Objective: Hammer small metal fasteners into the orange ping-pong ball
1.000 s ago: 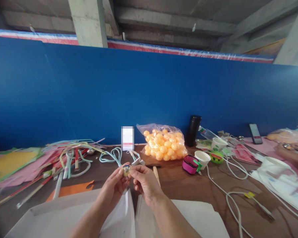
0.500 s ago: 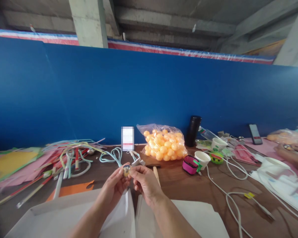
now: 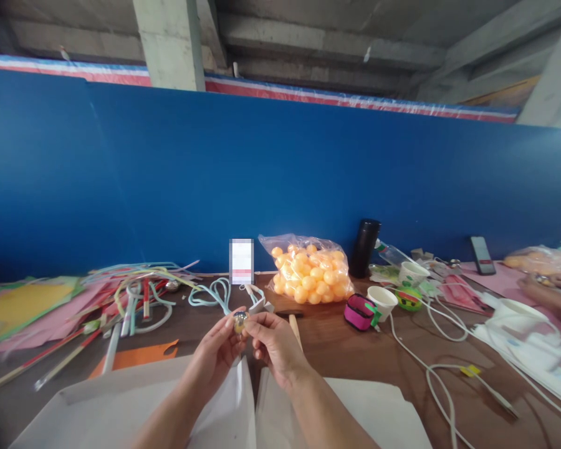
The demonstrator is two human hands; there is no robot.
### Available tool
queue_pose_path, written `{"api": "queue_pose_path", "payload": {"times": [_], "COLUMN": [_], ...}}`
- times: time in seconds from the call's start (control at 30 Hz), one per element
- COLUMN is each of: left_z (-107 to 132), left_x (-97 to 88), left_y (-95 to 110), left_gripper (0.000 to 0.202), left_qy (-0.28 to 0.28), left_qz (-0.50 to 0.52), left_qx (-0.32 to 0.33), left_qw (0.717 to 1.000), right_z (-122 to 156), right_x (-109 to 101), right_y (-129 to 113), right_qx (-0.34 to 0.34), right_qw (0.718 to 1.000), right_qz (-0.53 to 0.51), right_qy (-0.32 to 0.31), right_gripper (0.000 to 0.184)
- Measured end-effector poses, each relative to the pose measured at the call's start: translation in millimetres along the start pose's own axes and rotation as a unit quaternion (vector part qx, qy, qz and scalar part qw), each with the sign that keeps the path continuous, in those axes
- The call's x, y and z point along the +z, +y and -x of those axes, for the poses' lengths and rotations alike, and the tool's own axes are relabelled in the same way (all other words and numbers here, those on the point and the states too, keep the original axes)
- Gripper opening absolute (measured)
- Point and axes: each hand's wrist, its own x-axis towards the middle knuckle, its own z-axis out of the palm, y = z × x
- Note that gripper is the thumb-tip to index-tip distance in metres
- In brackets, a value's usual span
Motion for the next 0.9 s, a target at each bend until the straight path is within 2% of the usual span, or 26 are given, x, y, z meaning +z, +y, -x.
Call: {"api": "queue_pose_path", "payload": {"times": [0.9], "left_z": [-1.4], "left_x": [-1.3], "left_y": [-1.8], "left_gripper": [0.031], "left_qy": [0.006], "left_qz": [-0.017], "left_qx": [0.014], "left_qw": [1.000], "right_z": [-1.5], "right_x": [-0.7], "right_y": [1.1], "right_qx": [-0.004], "right_qw": [1.000], "right_qz": [0.016], "right_qy": [0.001], "right_gripper": [0.011]}}
